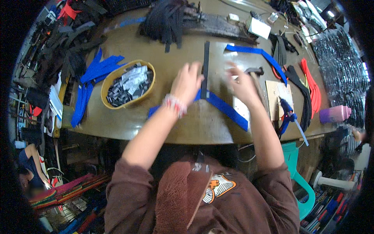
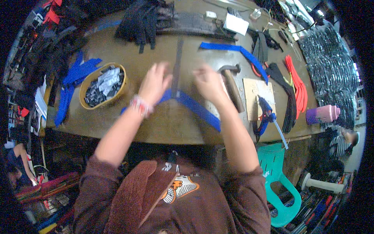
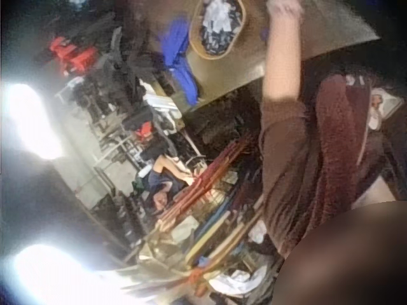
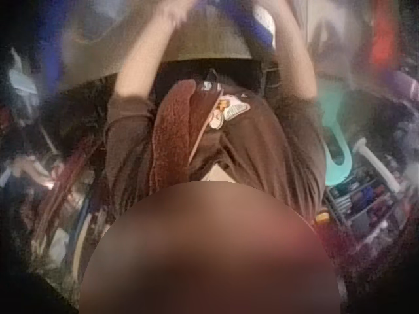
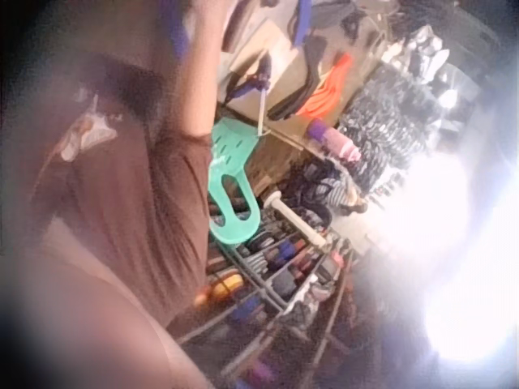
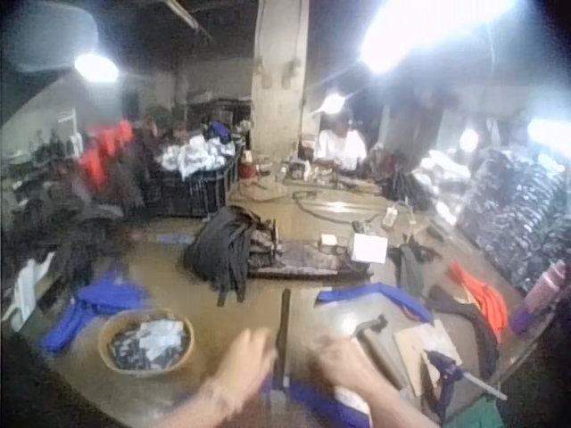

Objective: The person repeatedly applies hot glue to blue and black fabric straps and attaches small rectangular inserts, pressing them together to form joined strap segments. The person uses a glue gun and a hammer to secure the connections while working at a cluttered table.

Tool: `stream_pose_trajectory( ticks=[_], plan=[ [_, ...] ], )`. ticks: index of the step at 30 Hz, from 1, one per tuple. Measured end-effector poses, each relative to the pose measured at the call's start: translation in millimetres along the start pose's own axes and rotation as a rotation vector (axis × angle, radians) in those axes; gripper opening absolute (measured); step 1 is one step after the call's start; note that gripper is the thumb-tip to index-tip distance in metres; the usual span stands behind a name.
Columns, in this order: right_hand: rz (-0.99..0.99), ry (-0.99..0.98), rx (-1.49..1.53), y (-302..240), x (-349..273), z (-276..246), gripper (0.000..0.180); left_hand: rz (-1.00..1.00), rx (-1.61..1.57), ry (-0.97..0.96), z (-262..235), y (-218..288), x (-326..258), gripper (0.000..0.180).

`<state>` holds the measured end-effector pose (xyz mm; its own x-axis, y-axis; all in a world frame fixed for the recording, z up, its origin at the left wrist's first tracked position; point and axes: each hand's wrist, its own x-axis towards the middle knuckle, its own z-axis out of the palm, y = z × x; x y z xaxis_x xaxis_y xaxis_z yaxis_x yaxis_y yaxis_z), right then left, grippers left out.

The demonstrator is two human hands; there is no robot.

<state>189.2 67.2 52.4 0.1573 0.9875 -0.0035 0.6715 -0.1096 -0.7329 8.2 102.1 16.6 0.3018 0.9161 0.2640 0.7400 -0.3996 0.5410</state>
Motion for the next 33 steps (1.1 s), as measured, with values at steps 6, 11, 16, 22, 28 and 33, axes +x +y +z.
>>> stream_pose_trajectory(
  ticks=[6, 11, 16, 22, 28, 33],
  plan=[
    [0.022, 0.268, -0.907, 92, -32, -36, 0.053, 0.221, 0.227, -0.313, 19, 33, -111, 0.072],
    [-0.236, 0.372, -0.109, 26, -102, -19, 0.053, 0.316, 0.123, -0.291, 29, 32, -123, 0.072],
    [-0.048, -0.076, -0.282, 10, -164, 17, 0.054, 0.294, 0.099, -0.283, 21, 34, -123, 0.067],
    [-0.046, 0.021, -0.167, 33, -150, 15, 0.053, 0.29, 0.082, -0.228, 23, 36, -123, 0.068],
    [-0.146, 0.213, -0.095, 59, -64, -16, 0.045, 0.402, 0.134, -0.262, 28, 36, -132, 0.068],
    [-0.202, 0.638, -0.776, 126, 0, -29, 0.049, 0.615, -0.001, -0.403, 7, 56, -134, 0.021]
  ],
)
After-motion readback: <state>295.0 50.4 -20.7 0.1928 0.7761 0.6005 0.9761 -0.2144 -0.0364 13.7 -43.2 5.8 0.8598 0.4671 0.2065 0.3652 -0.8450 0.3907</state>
